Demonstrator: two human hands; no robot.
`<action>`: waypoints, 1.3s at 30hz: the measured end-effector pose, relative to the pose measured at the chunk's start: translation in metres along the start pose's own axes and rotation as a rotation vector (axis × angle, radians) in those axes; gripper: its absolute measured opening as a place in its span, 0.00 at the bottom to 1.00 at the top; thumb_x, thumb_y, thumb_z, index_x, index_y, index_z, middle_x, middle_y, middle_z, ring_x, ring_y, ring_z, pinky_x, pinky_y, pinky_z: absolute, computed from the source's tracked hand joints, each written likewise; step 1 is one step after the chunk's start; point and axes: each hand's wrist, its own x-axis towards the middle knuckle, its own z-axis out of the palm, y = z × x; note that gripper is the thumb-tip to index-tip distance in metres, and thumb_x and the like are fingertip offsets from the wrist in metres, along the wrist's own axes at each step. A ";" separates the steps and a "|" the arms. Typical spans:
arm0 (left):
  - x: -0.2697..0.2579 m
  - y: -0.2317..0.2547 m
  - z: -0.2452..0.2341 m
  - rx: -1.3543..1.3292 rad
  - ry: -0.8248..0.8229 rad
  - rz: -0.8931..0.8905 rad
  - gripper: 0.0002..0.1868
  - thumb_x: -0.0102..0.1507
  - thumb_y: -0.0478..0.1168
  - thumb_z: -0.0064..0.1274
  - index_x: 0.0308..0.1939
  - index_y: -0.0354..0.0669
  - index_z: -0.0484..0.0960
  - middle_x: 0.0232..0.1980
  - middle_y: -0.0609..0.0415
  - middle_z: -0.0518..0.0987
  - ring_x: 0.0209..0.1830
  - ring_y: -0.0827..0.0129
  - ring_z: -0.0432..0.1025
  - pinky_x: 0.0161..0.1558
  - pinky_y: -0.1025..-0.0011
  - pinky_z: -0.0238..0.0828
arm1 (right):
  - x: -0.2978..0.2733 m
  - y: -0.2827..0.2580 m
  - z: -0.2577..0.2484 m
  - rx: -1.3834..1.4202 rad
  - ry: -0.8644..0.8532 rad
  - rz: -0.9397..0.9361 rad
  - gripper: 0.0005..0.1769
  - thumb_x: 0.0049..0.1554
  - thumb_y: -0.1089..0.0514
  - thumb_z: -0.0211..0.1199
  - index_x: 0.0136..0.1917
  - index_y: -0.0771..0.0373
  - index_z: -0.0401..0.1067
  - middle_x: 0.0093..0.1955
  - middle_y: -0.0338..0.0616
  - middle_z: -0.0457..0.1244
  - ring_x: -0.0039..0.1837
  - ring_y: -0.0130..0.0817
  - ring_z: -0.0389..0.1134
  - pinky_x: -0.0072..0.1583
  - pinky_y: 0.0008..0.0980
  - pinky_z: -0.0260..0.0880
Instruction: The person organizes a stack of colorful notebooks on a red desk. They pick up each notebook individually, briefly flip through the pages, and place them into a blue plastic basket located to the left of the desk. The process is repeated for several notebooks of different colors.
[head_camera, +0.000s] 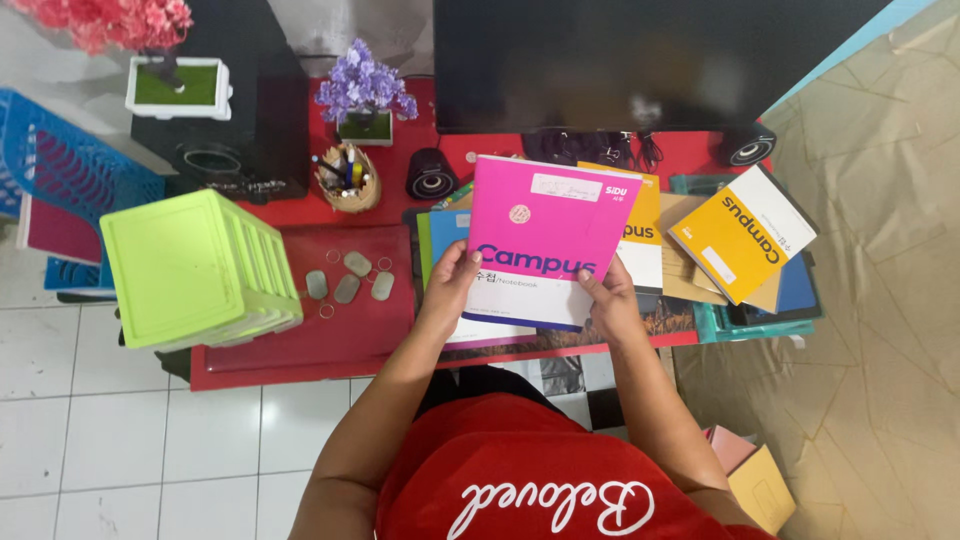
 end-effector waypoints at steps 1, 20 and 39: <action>-0.010 0.002 -0.002 0.030 0.027 0.023 0.14 0.73 0.41 0.49 0.58 0.37 0.78 0.51 0.57 0.79 0.52 0.78 0.71 0.57 0.76 0.68 | -0.004 0.000 0.001 0.006 -0.041 0.010 0.22 0.63 0.69 0.58 0.70 0.66 0.67 0.63 0.41 0.67 0.64 0.30 0.67 0.67 0.33 0.66; -0.262 0.183 -0.231 0.871 0.351 0.632 0.14 0.66 0.39 0.58 0.52 0.33 0.80 0.45 0.46 0.81 0.46 0.60 0.75 0.50 0.67 0.71 | -0.079 -0.009 0.244 -0.134 -0.756 -0.086 0.26 0.63 0.52 0.64 0.70 0.68 0.67 0.57 0.44 0.65 0.55 0.32 0.69 0.55 0.33 0.72; -0.279 0.281 -0.453 0.757 0.246 0.478 0.15 0.67 0.36 0.56 0.57 0.36 0.80 0.50 0.50 0.82 0.49 0.63 0.76 0.56 0.68 0.73 | -0.143 0.019 0.562 -0.900 -1.036 -0.472 0.37 0.63 0.62 0.54 0.81 0.72 0.44 0.52 0.72 0.66 0.54 0.64 0.70 0.53 0.48 0.69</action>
